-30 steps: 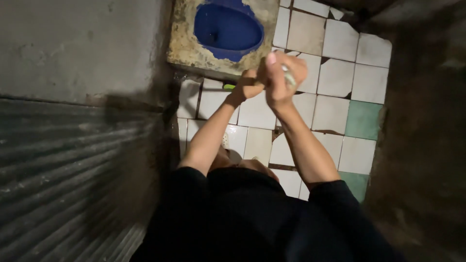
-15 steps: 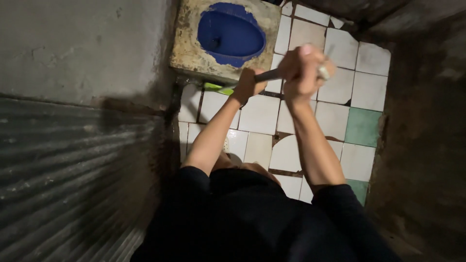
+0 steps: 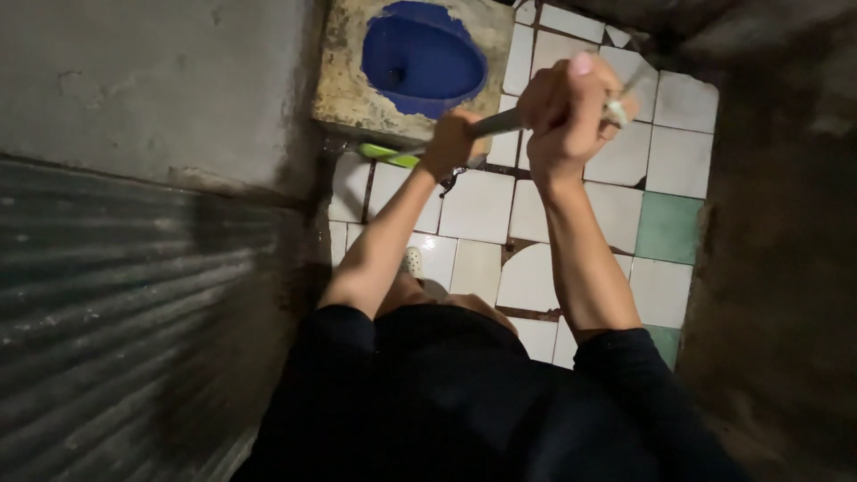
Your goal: Scrubbing the bathroom floor tiles with a brush and later washing hands.
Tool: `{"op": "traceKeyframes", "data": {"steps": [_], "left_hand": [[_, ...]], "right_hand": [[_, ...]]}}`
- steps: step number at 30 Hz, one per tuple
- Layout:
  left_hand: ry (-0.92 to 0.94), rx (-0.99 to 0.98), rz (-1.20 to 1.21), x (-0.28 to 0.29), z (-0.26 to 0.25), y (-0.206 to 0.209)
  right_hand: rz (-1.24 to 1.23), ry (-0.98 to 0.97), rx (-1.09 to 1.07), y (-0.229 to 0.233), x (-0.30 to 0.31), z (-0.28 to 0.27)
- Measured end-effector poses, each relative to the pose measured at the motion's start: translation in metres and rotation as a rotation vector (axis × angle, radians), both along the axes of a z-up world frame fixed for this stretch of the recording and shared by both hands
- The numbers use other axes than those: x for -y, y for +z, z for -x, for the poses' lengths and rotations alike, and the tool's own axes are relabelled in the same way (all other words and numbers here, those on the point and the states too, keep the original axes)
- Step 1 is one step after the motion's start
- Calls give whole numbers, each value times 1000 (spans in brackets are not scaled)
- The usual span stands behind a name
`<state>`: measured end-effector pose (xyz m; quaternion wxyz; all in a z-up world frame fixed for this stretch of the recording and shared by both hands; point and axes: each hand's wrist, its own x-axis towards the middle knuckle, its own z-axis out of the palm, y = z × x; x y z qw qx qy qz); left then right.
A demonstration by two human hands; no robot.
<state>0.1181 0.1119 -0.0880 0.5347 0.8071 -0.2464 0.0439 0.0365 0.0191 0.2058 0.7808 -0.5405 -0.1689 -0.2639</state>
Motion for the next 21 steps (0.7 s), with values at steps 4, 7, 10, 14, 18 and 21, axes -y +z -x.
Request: {"op": "traceKeyframes", "data": {"steps": [4, 7, 10, 14, 18, 21], "left_hand": [[-86, -226, 145, 7, 26, 26], [-82, -46, 195, 0, 35, 46], [-64, 219, 263, -21, 30, 49], [-12, 69, -94, -47, 6, 6], [189, 132, -107, -14, -9, -27], [48, -19, -49, 28, 4, 20]], "right_hand": [[238, -12, -79, -23, -12, 3], [620, -32, 35, -21, -14, 3], [401, 365, 74, -4, -13, -2], [240, 455, -35, -3, 9, -5], [382, 355, -41, 13, 39, -1], [210, 492, -134, 58, 51, 3]]}}
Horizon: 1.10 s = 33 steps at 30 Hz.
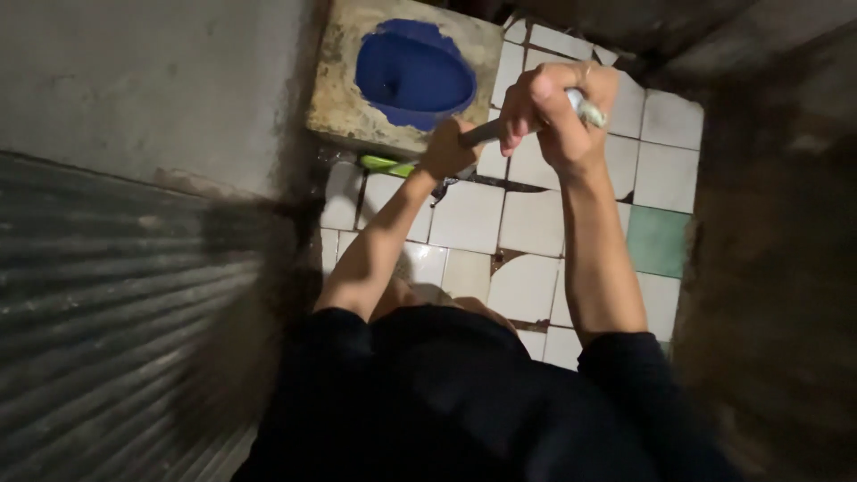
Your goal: Scrubbing the bathroom floor tiles with a brush and later washing hands.
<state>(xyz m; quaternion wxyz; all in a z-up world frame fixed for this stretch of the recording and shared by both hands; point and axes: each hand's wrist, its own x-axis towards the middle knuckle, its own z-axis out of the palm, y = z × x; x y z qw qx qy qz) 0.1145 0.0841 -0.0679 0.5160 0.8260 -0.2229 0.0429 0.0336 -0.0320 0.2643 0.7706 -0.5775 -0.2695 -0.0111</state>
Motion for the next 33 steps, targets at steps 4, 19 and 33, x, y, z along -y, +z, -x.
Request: {"op": "traceKeyframes", "data": {"steps": [4, 19, 33], "left_hand": [[-80, 163, -35, 6, 28, 67], [0, -136, -159, -42, -11, 42], [91, 276, -395, -54, -41, 19]], "right_hand": [[245, -68, 135, -9, -8, -6], [37, -108, 53, 16, -19, -18], [-68, -256, 76, 8, -21, -27]]}}
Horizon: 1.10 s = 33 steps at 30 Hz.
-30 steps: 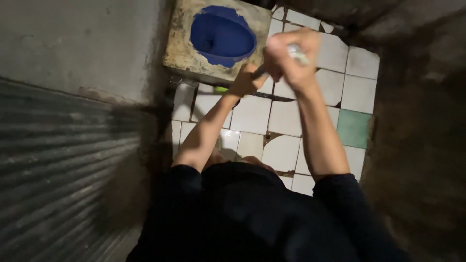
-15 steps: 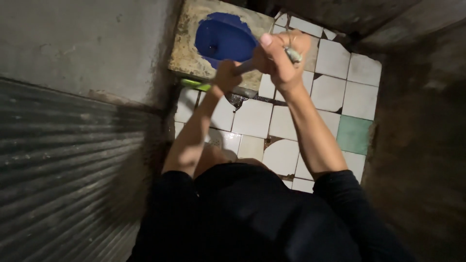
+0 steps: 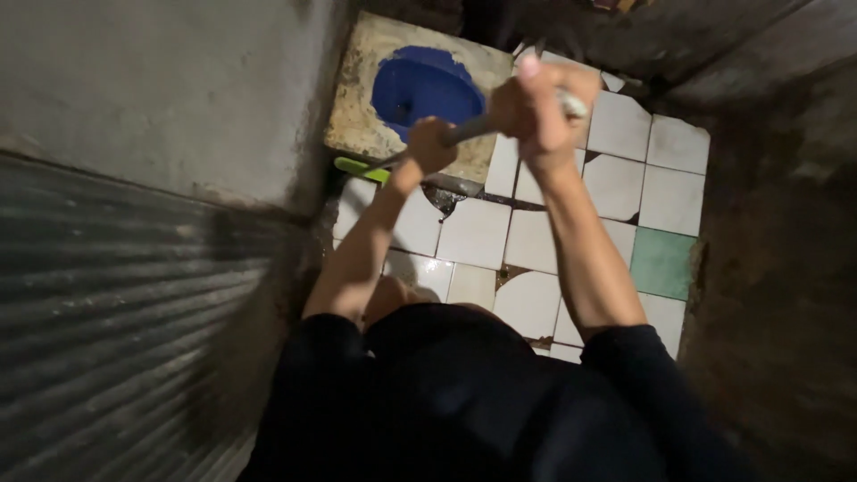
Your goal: Scrubbing the bathroom floor tiles with a brush and later washing hands.
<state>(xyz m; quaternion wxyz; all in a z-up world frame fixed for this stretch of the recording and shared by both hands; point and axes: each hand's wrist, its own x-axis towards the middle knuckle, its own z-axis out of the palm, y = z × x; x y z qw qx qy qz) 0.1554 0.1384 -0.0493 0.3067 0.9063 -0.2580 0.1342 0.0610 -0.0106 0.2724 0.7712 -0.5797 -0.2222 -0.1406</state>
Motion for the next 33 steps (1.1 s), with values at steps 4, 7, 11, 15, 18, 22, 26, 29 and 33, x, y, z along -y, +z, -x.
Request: {"op": "traceKeyframes", "data": {"steps": [4, 7, 11, 15, 18, 22, 26, 29, 33], "left_hand": [[-6, -47, 286, 40, 16, 36], [24, -451, 454, 50, 42, 71], [-202, -401, 747, 38, 52, 88], [-172, -686, 385, 16, 25, 66], [-79, -160, -7, 14, -3, 1], [-1, -67, 232, 40, 10, 27], [8, -526, 169, 41, 11, 14], [15, -488, 78, 26, 15, -4], [-5, -448, -47, 14, 26, -31]], "right_hand": [[-7, 47, -27, 20, 11, -5], [263, 7, 112, 22, -7, -10], [394, 50, 145, 10, -28, -13], [219, 67, 23, 9, -7, -5], [128, -70, -28, 1, 17, 1], [-86, -37, -61, 8, 25, -7], [257, 1, 160, -24, -11, -18], [373, 103, 121, -39, -25, -6], [241, 80, 111, -38, -3, 1]]}}
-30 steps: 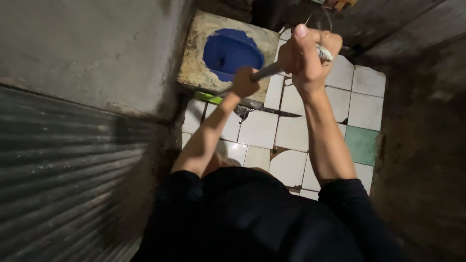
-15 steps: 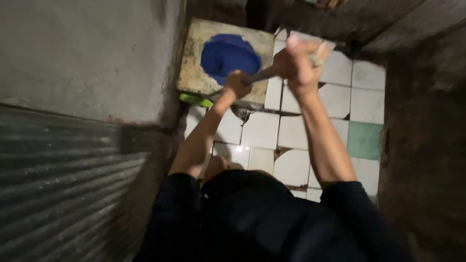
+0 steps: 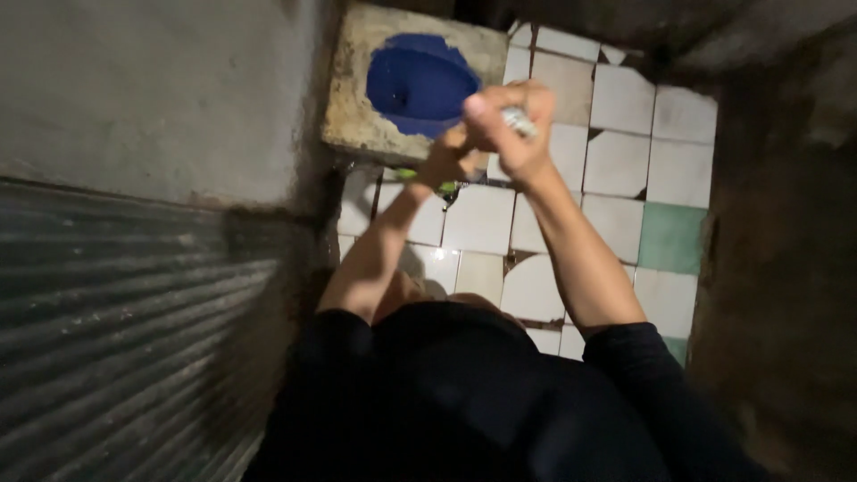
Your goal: Scrubbing the bathroom floor tiles with a brush and later washing hands.
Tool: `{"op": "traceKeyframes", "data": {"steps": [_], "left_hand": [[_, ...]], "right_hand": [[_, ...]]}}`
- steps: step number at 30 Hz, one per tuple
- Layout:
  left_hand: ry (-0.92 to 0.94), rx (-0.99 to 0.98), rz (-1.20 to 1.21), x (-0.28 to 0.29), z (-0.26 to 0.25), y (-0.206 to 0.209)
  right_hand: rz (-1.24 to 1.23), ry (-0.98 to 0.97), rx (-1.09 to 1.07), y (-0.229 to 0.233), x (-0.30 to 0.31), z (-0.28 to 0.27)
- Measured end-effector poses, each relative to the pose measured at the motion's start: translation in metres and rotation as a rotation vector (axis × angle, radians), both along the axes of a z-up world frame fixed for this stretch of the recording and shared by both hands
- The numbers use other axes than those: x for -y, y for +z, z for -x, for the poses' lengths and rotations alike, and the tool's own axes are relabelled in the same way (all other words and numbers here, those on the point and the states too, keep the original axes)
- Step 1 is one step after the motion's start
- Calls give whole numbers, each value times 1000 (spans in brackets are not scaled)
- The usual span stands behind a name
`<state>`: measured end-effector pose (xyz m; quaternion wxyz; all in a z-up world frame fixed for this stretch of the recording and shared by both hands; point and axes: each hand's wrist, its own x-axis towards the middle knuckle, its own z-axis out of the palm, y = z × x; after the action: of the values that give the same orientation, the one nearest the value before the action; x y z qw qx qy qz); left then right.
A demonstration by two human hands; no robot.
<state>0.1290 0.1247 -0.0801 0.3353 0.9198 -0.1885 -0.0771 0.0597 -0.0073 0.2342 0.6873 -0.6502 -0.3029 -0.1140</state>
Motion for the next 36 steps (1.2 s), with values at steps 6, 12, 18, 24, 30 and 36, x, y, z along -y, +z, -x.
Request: {"op": "traceKeyframes", "data": {"steps": [6, 12, 18, 24, 30, 36], "left_hand": [[1, 328, 95, 12, -17, -28], [-98, 36, 624, 72, 31, 15], [-264, -93, 823, 42, 46, 62], [-132, 31, 231, 38, 28, -35], [-190, 178, 468, 58, 38, -7], [-245, 157, 571, 32, 49, -27]], "right_hand": [[-371, -120, -277, -13, 29, 22], [-56, -125, -90, 8, 37, 28], [44, -140, -11, -9, 22, 35], [-305, -119, -244, -34, 33, 56], [64, -78, 124, -56, 38, 44], [-141, 10, -6, -77, 13, 47]]}}
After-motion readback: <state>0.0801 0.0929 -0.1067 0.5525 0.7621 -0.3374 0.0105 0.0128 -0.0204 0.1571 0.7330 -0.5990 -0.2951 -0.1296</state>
